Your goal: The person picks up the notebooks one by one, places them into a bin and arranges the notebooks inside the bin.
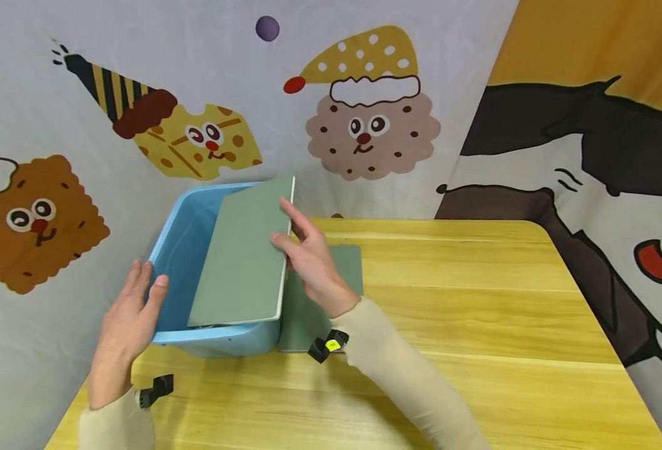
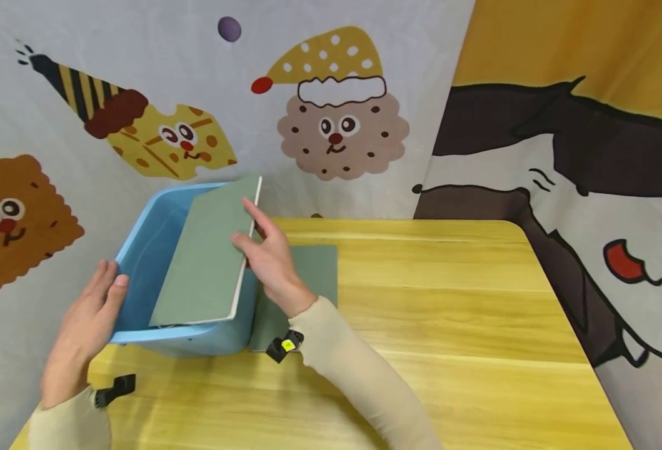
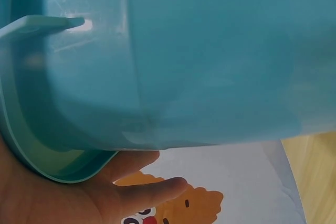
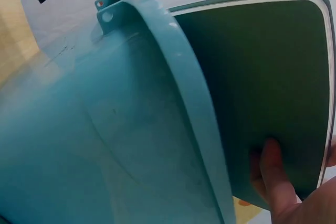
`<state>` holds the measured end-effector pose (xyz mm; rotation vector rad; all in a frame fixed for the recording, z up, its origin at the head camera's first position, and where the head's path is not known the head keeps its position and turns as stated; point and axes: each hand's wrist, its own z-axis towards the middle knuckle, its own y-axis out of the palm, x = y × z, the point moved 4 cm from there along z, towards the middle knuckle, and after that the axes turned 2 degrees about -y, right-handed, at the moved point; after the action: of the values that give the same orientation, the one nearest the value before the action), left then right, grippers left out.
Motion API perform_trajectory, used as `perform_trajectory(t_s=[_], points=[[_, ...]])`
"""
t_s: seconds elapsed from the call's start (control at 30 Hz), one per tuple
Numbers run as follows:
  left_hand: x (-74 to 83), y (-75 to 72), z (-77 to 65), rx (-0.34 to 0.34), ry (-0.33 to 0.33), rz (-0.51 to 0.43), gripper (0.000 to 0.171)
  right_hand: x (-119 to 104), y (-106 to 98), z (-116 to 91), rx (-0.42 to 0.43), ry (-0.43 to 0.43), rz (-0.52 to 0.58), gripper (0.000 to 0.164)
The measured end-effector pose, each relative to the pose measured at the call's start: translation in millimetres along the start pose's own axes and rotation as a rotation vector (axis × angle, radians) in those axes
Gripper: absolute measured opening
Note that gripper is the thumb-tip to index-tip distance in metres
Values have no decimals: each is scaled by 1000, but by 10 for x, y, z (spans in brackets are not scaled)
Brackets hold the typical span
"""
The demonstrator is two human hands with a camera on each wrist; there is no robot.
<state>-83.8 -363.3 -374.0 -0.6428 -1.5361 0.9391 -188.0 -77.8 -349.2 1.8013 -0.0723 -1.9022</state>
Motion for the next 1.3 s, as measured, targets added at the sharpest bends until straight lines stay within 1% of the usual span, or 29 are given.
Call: perform_trajectory(t_s=[0.27,0.5,0.83,1.07,1.3], points=[[11,-14,-11,0,3,3,76,67,143,97,-26,49,-14,69],[20,-14,2,2,7,-3,76,104,229,150,-31,83,-96,69],[8,-17,-7,23,0,-10,76,127,358,214,-79,71,-220,66],[-22,-1,-6,17,-6,-9,76,183,417,253,-124,82,-224,66],[-31,-21,13,25,12,-15,76,212,489,301,-143,109,-239,65]])
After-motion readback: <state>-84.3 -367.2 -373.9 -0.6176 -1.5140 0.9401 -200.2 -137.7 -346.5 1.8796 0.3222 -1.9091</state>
